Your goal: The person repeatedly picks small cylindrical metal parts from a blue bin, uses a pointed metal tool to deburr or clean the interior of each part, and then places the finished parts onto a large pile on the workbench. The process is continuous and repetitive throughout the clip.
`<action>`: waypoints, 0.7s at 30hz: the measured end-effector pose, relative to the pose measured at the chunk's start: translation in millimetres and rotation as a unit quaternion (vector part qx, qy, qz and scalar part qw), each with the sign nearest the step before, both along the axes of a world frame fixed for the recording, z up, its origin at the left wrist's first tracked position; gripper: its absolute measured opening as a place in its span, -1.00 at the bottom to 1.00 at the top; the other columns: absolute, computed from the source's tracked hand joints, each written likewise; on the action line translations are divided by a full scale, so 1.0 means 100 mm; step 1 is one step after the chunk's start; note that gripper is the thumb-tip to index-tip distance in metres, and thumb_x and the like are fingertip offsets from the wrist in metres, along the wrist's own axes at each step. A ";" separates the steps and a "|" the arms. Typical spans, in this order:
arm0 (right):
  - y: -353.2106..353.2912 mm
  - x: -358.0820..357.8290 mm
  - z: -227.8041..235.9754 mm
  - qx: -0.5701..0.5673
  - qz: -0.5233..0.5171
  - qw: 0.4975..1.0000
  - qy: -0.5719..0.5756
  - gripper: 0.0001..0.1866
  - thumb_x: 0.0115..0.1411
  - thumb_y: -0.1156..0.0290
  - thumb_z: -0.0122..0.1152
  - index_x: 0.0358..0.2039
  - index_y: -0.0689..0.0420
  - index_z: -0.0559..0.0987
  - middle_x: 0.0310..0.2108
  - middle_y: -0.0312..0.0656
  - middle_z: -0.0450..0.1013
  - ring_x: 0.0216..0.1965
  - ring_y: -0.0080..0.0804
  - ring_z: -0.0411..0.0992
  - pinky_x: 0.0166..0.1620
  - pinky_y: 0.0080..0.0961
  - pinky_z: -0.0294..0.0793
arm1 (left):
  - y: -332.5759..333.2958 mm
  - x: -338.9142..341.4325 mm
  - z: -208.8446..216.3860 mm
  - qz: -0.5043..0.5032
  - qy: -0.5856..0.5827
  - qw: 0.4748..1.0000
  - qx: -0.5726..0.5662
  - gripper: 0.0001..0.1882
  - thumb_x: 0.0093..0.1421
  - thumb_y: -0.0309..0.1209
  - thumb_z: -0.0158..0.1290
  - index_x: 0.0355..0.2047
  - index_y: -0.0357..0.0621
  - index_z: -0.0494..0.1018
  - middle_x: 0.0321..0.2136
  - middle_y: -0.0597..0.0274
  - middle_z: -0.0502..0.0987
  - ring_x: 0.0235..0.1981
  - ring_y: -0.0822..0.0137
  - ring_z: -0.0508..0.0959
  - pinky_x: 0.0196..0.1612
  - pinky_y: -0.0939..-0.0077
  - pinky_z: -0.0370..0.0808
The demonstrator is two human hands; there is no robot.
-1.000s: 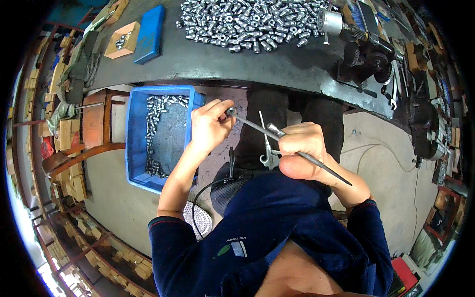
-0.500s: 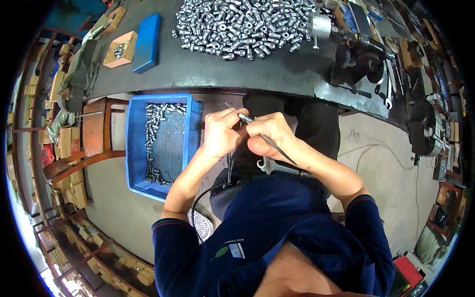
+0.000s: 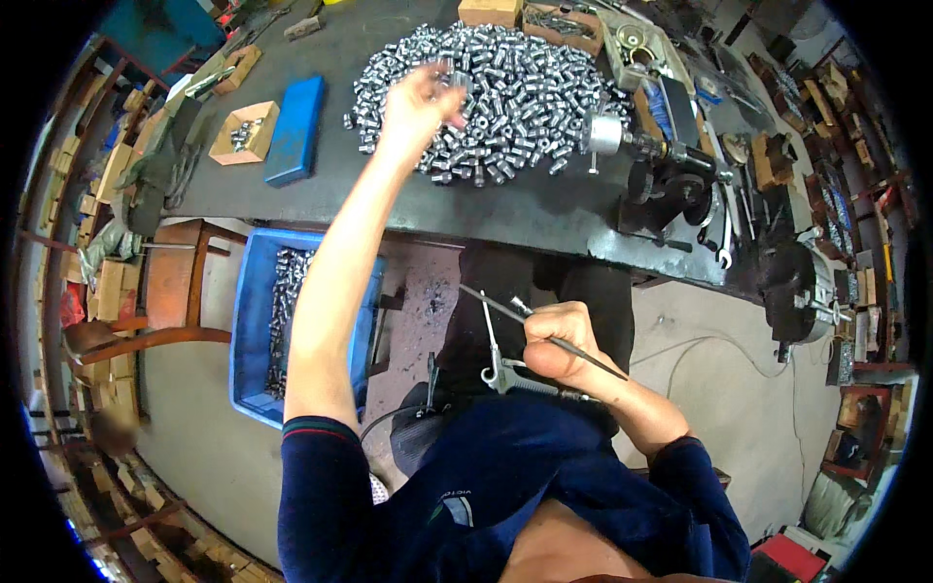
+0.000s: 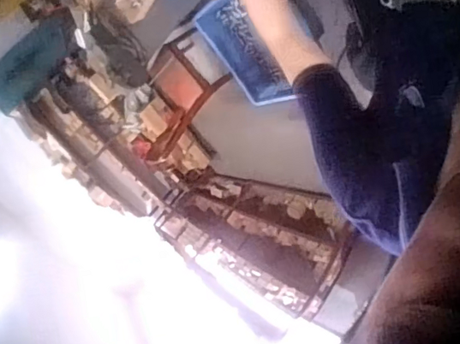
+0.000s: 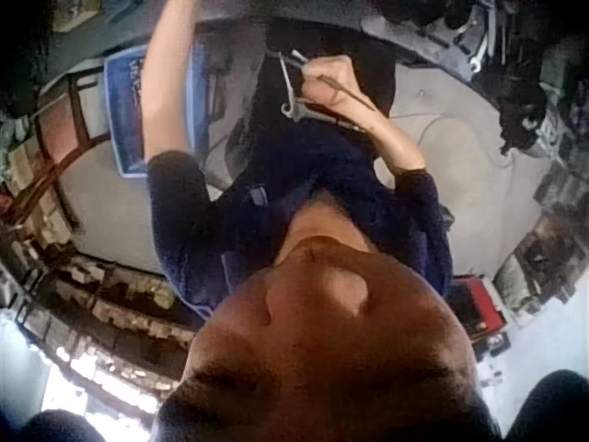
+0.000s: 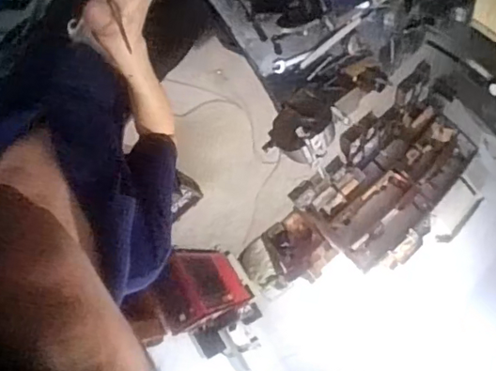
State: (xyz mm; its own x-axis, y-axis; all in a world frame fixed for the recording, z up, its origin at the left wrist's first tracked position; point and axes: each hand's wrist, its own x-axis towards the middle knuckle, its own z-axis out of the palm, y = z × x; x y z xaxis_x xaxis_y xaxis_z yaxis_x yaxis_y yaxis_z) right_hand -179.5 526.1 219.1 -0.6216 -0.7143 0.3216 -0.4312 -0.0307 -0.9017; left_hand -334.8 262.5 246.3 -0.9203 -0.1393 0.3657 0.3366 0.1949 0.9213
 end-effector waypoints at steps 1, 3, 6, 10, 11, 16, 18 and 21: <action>0.00 0.01 0.00 0.003 -0.006 1.000 -0.012 -0.59 -0.10 0.32 0.18 -0.78 0.16 0.13 -0.77 -0.20 -0.01 -0.75 -0.36 0.00 -0.65 -0.43 -0.03 | 0.00 -0.07 0.18 -0.015 0.029 0.993 0.111 -0.50 0.12 -0.40 0.09 0.02 -0.42 0.27 -0.39 0.05 0.55 -0.55 0.38 0.56 -0.41 0.58 0.50; 0.00 -0.01 0.01 0.001 -0.024 1.000 0.007 -0.72 -0.27 0.51 0.10 -0.80 0.16 0.14 -0.79 -0.19 0.01 -0.77 -0.35 0.02 -0.66 -0.43 -0.01 | -0.02 -0.08 0.43 0.011 0.077 0.984 0.161 -0.56 0.17 -0.36 0.04 -0.01 -0.42 0.31 -0.35 0.02 0.55 -0.53 0.38 0.56 -0.35 0.56 0.50; 0.03 -0.01 -0.04 0.009 -0.043 0.999 0.013 -0.73 -0.28 0.53 0.10 -0.80 0.15 0.15 -0.80 -0.18 0.03 -0.78 -0.33 0.06 -0.67 -0.42 0.00 | 0.00 0.25 0.41 0.065 0.037 0.997 0.027 -0.61 0.23 -0.20 -0.03 -0.27 -0.38 0.50 -0.52 0.12 0.57 -0.55 0.44 0.56 -0.37 0.65 0.44; -0.05 -0.03 0.02 -0.013 -0.002 1.000 -0.001 -0.71 -0.28 0.53 0.12 -0.79 0.15 0.14 -0.79 -0.18 0.02 -0.76 -0.31 0.04 -0.66 -0.43 0.01 | -0.11 0.83 -0.01 0.050 -0.086 0.992 -0.071 -0.60 0.22 -0.21 -0.01 -0.52 -0.36 0.53 -0.72 0.20 0.51 -0.63 0.52 0.49 -0.41 0.67 0.40; -0.07 -0.04 -0.03 -0.008 -0.010 1.000 0.019 -0.68 -0.23 0.46 0.15 -0.79 0.15 0.15 -0.79 -0.17 0.04 -0.76 -0.31 0.06 -0.66 -0.43 0.02 | -0.15 0.95 -0.13 0.046 -0.102 0.990 -0.089 -0.62 0.22 -0.24 0.01 -0.54 -0.36 0.53 -0.73 0.20 0.50 -0.63 0.52 0.48 -0.42 0.67 0.41; -0.14 -0.11 -0.06 0.027 -0.014 0.999 0.033 -0.71 -0.23 0.48 0.15 -0.79 0.17 0.18 -0.78 -0.16 0.08 -0.75 -0.29 0.09 -0.65 -0.43 0.06 | -0.02 1.52 -0.43 -0.085 -0.194 0.974 0.077 -0.82 0.12 -0.52 0.08 -0.27 -0.36 0.50 -0.52 0.15 0.56 -0.47 0.44 0.54 -0.35 0.60 0.48; -0.15 -0.14 -0.11 0.035 -0.002 0.999 0.031 -0.71 -0.19 0.45 0.16 -0.77 0.18 0.21 -0.78 -0.15 0.09 -0.75 -0.32 0.09 -0.65 -0.44 0.06 | 0.09 1.61 -0.43 -0.151 -0.222 0.959 0.089 -0.67 0.10 -0.60 0.07 -0.09 -0.35 0.41 -0.39 0.10 0.56 -0.40 0.40 0.56 -0.27 0.57 0.51; -0.22 -0.13 -0.05 0.024 0.030 0.999 -0.001 -0.76 -0.19 0.48 0.15 -0.75 0.19 0.24 -0.76 -0.16 0.13 -0.74 -0.34 0.12 -0.64 -0.43 0.09 | 0.28 1.72 -0.38 -0.212 -0.244 0.939 0.119 -0.74 0.15 -0.53 0.05 -0.14 -0.38 0.44 -0.42 0.09 0.56 -0.41 0.39 0.56 -0.30 0.57 0.51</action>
